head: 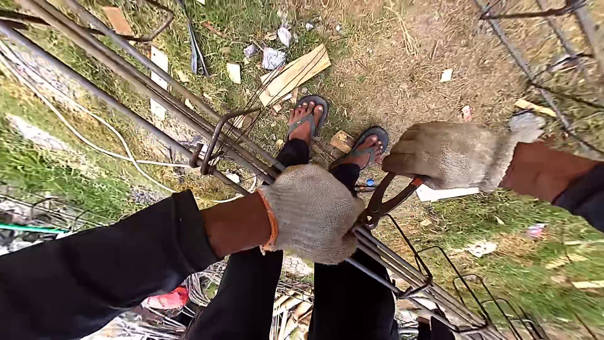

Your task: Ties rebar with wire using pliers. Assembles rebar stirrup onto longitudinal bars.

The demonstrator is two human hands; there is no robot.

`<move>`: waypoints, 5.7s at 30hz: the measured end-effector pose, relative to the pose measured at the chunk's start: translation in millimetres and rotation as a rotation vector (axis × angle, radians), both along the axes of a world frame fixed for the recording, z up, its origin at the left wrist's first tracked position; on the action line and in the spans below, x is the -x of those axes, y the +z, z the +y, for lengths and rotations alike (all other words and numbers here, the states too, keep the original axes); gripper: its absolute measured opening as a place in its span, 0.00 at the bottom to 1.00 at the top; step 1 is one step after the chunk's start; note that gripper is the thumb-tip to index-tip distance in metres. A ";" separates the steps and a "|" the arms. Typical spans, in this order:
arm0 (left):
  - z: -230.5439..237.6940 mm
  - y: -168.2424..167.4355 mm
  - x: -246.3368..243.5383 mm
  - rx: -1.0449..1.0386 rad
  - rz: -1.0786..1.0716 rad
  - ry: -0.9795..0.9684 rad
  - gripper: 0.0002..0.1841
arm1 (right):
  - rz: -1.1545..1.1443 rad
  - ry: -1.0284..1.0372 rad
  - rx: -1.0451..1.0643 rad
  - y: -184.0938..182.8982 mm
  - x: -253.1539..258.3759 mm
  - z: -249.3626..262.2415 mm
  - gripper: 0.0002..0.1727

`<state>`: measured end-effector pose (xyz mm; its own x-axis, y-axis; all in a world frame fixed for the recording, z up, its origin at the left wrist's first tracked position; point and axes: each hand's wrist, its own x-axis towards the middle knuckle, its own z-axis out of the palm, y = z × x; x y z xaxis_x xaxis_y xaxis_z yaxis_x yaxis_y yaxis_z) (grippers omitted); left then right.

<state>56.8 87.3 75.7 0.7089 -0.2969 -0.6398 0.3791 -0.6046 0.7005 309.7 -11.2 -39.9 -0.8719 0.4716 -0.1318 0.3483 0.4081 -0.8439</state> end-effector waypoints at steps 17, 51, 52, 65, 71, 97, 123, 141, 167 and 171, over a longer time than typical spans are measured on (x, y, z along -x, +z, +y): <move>-10.1 -4.8 2.4 -0.056 -0.110 0.037 0.19 | -0.017 -0.376 2.193 161.0 0.6 -56.8 0.16; -94.4 10.6 64.1 0.184 0.307 1.349 0.48 | -0.926 -0.372 0.139 189.6 2.8 -58.1 0.29; -91.6 -1.5 59.1 0.291 0.300 1.344 0.54 | -0.930 -0.378 0.137 184.7 -0.9 -53.2 0.29; -91.5 -39.7 29.2 0.583 -0.225 1.201 0.40 | -0.664 -0.129 0.021 115.6 -48.4 9.3 0.11; -99.3 -28.6 27.2 0.593 -0.184 1.351 0.33 | -0.839 0.125 0.365 149.8 6.2 75.7 0.10; -73.0 -38.7 29.9 1.048 -0.234 1.216 0.26 | -0.623 -0.059 0.029 128.2 -45.8 25.0 0.12; -86.6 -28.2 34.7 0.943 -0.153 1.346 0.28 | -0.447 -0.614 1.875 225.2 -4.5 -13.9 0.12; -79.5 -26.3 29.6 0.968 -0.075 1.403 0.27 | -0.866 -0.561 0.379 228.8 16.2 -50.9 0.35; -84.7 -22.4 37.1 1.033 -0.144 1.397 0.27 | -0.961 -0.367 0.153 215.3 21.2 -45.3 0.37; -84.7 -21.3 38.2 1.015 -0.151 1.386 0.27 | -0.943 -0.323 0.139 213.0 16.7 -41.5 0.37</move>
